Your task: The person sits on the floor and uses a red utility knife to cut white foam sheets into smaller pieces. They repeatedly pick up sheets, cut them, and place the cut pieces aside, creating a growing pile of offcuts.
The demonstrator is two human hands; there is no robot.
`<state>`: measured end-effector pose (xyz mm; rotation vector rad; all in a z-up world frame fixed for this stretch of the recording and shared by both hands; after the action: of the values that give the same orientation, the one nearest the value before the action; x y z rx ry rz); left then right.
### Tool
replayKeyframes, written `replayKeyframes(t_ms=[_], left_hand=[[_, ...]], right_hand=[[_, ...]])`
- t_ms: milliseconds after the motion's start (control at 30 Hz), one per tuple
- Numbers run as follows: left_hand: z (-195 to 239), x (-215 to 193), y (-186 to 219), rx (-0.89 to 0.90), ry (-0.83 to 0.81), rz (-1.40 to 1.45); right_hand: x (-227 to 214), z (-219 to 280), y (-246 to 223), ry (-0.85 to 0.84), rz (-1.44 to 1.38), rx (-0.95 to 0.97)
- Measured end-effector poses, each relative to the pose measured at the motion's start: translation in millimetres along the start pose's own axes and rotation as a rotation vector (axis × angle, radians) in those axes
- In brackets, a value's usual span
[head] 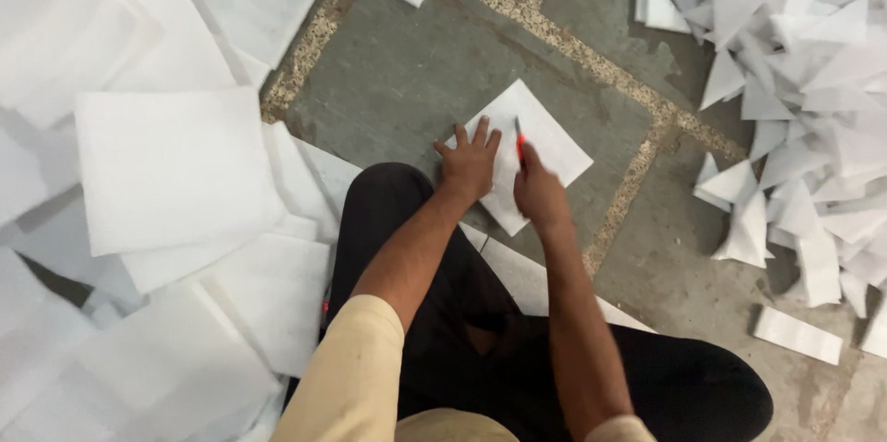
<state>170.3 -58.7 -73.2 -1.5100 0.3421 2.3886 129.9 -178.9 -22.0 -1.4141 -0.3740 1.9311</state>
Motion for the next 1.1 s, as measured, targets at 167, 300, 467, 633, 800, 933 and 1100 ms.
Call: replayKeyframes(t_ms=[167, 300, 467, 633, 800, 933, 1100], left_hand=[[5.7, -8.7, -3.4, 0.001, -0.013, 0.014], [11.4, -18.5, -3.0, 0.006, 0.041, -0.026], [20.2, -11.3, 5.6, 0.006, 0.090, 0.004], [24.8, 4.7, 13.2, 0.013, 0.053, 0.130], [15.1, 3.5, 13.8, -0.033, -0.056, 0.126], [13.2, 2.4, 12.8, -0.054, -0.111, 0.150], [10.0, 4.4, 12.7, -0.049, -0.081, 0.157]], right_hand=[[17.8, 130.5, 37.0, -0.041, 0.065, 0.043], [20.2, 206.7, 53.2, -0.121, 0.064, 0.209], [10.2, 206.9, 43.8, -0.078, 0.015, 0.162], [4.4, 142.1, 28.6, 0.074, -0.095, 0.001], [-1.2, 53.8, 11.3, 0.158, -0.095, -0.080], [-8.4, 14.6, 0.6, 0.183, -0.042, -0.112], [-0.8, -10.6, 3.1, 0.115, 0.040, -0.053]])
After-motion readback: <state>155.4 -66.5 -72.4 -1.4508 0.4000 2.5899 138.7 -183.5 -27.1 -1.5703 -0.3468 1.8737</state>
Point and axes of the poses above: each hand's wrist, its own z-axis away from the middle knuckle, its own x-axis out of the palm, y = z × x, the point moved 9 cm from there along -z, towards the middle knuckle, and after that the axes turned 12 degrees about -z, right-handed, at the moved point
